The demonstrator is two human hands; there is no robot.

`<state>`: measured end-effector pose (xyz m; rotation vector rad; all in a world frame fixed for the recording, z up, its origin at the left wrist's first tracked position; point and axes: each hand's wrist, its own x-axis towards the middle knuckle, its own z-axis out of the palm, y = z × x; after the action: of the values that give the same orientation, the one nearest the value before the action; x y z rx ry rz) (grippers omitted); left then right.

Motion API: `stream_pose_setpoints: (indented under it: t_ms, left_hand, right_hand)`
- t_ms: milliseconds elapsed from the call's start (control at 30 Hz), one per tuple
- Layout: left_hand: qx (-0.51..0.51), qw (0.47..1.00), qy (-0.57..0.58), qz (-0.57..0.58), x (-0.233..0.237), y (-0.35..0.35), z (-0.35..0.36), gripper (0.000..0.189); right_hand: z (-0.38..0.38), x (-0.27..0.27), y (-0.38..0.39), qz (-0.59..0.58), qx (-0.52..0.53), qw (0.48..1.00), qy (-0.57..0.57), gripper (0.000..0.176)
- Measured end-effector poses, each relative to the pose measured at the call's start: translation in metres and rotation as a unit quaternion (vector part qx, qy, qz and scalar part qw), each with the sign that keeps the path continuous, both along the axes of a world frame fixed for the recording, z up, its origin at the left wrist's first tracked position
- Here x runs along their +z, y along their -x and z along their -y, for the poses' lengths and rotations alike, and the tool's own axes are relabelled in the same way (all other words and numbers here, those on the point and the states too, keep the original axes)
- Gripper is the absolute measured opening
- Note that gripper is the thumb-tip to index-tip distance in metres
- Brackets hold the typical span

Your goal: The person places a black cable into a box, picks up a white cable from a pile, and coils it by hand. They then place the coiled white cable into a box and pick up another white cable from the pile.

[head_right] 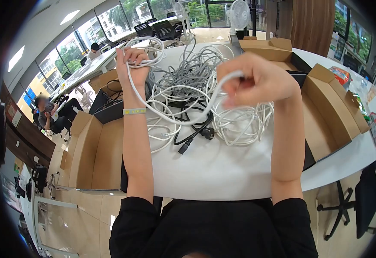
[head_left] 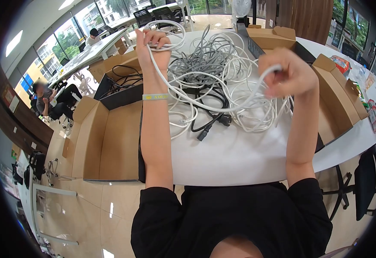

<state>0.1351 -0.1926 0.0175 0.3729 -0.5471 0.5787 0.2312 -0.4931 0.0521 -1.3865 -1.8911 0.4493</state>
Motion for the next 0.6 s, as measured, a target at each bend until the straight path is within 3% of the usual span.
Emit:
stream_pose_setpoints:
  t_ms: [33, 133, 200, 233, 267, 433, 500, 533, 600]
  left_hand:
    - [-0.016, 0.999, -0.016, 0.035, 0.0, 0.002, -0.004, 0.024]
    - [-0.026, 0.997, -0.044, 0.06, 0.007, 0.011, -0.004, 0.032]
    - [-0.095, 0.989, -0.087, 0.07, 0.013, 0.016, 0.001, 0.03]
    - [-0.101, 0.988, -0.099, 0.059, 0.015, 0.019, 0.004, 0.031]
    - [-0.103, 0.988, -0.097, 0.055, 0.015, 0.02, 0.007, 0.031]
    - [-0.053, 0.949, -0.304, -0.069, 0.021, 0.022, 0.029, 0.029]
    - [0.007, 0.904, -0.397, -0.158, 0.016, 0.019, 0.05, 0.025]
    - [-0.001, 0.904, -0.398, -0.156, 0.016, 0.014, 0.06, 0.025]
    - [-0.022, 0.848, -0.501, -0.171, 0.009, 0.004, 0.076, 0.024]
  right_hand:
    - [-0.001, 0.005, 0.001, 0.056, 0.066, 0.995, 0.051, 0.032]
    - [-0.01, -0.002, -0.009, -0.001, 0.143, 0.989, 0.045, 0.036]
    - [-0.011, -0.005, -0.005, -0.009, 0.082, 0.996, 0.03, 0.041]
    - [-0.007, -0.001, -0.002, 0.076, -0.09, 0.992, 0.055, 0.042]
    - [-0.005, 0.001, 0.003, 0.159, -0.257, 0.95, 0.08, 0.045]
    - [0.001, -0.002, -0.014, 0.22, -0.371, 0.901, 0.044, 0.04]
    - [0.003, -0.005, -0.017, 0.315, -0.48, 0.818, -0.033, 0.035]
    - [0.002, -0.008, -0.02, 0.315, -0.487, 0.814, -0.029, 0.035]
    - [-0.007, -0.016, -0.031, 0.328, -0.513, 0.756, -0.242, 0.032]
